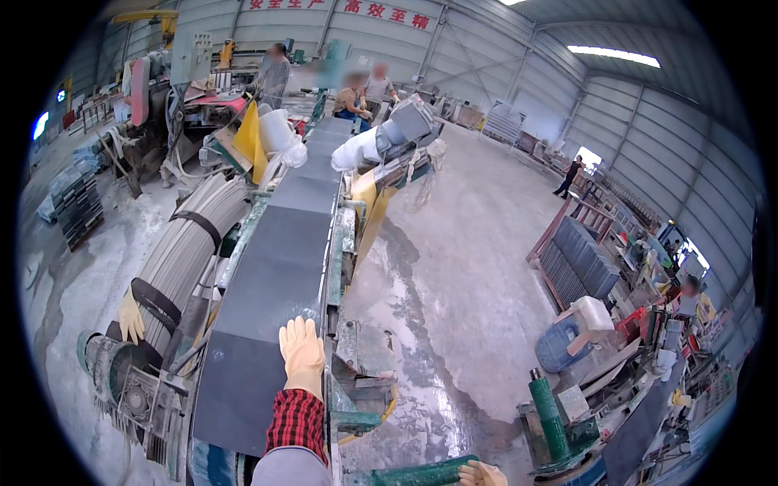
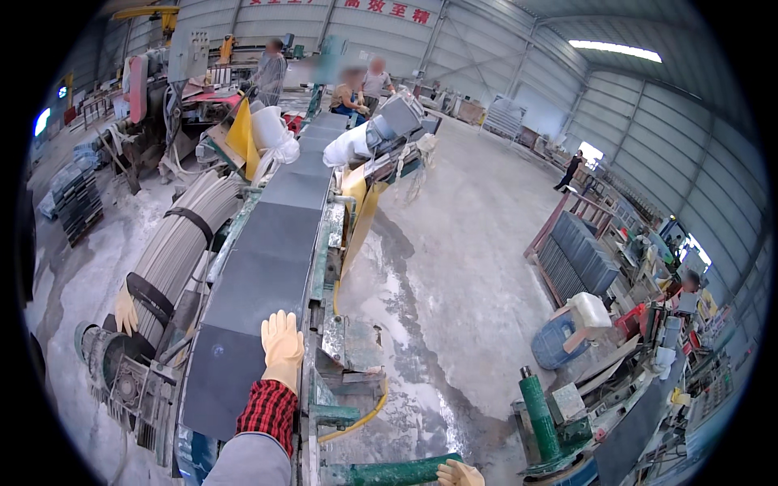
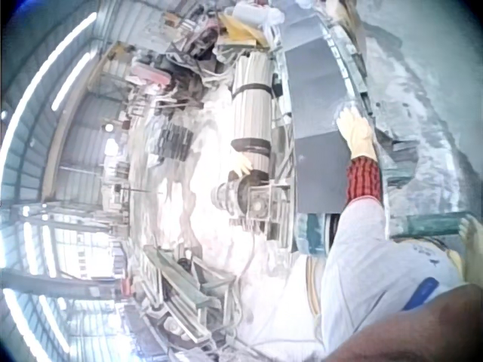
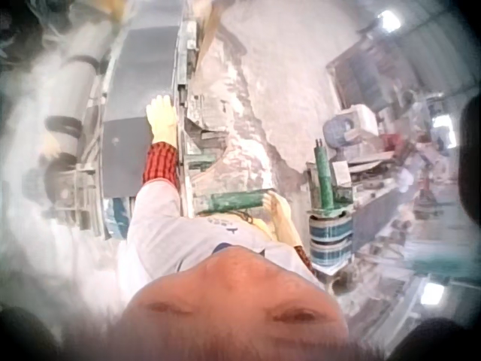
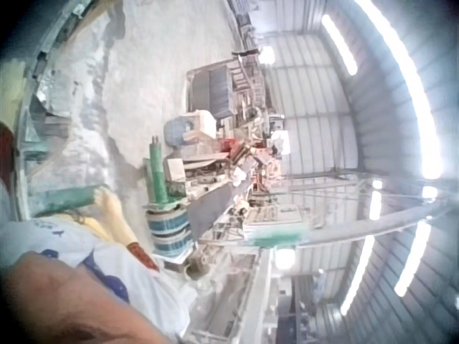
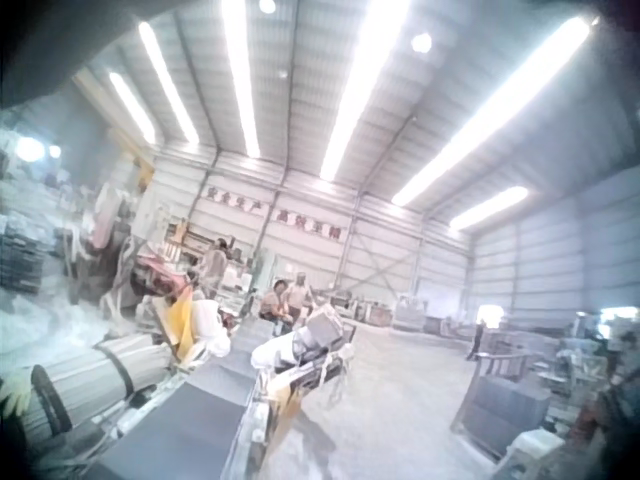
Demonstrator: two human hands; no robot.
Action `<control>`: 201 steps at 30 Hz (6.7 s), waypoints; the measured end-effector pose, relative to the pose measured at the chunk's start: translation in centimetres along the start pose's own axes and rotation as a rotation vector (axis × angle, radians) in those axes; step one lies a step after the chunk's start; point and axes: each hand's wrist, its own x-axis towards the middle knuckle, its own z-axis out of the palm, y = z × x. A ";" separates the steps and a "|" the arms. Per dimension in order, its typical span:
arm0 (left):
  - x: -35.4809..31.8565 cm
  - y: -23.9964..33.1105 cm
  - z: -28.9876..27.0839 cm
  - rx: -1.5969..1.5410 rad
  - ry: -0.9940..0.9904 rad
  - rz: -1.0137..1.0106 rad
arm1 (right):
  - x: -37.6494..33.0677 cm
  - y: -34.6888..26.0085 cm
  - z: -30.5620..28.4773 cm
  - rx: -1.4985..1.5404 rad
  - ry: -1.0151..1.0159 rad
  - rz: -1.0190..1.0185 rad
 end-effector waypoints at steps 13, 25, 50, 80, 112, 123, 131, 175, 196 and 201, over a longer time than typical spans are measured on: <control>-12.1 0.2 -6.0 0.052 -0.057 0.088 | 7.1 -1.4 1.4 -0.135 -0.292 0.104; -27.6 4.1 -14.4 0.136 -0.055 -0.040 | 12.7 -1.6 0.8 -0.185 -0.638 0.108; -22.9 -11.7 -14.4 0.397 -0.008 -0.579 | 12.6 -1.9 -0.3 0.000 -0.325 0.092; -27.5 -16.0 -18.4 0.343 -0.014 -0.472 | 15.0 -0.8 2.1 -0.215 -0.416 0.032; -26.0 -0.3 -23.2 -1.697 0.779 -1.236 | 14.5 -0.6 1.6 -0.235 -0.428 0.025; -19.7 2.3 -24.9 -2.049 0.431 -1.133 | 11.9 -0.8 3.3 -0.109 -0.430 -0.009; -20.7 2.0 -25.3 -1.934 0.462 -1.093 | 9.2 1.0 0.6 -0.184 -0.363 0.017; -49.4 68.6 -1.7 -1.169 -1.805 0.070 | -13.2 5.4 -45.7 1.246 0.459 -0.505; -49.7 84.7 5.1 -1.014 -2.093 0.107 | -2.7 0.3 -52.3 1.624 0.653 -0.477; -49.7 86.3 5.0 -0.962 -2.109 0.108 | -2.2 0.9 -54.1 1.763 0.527 -0.303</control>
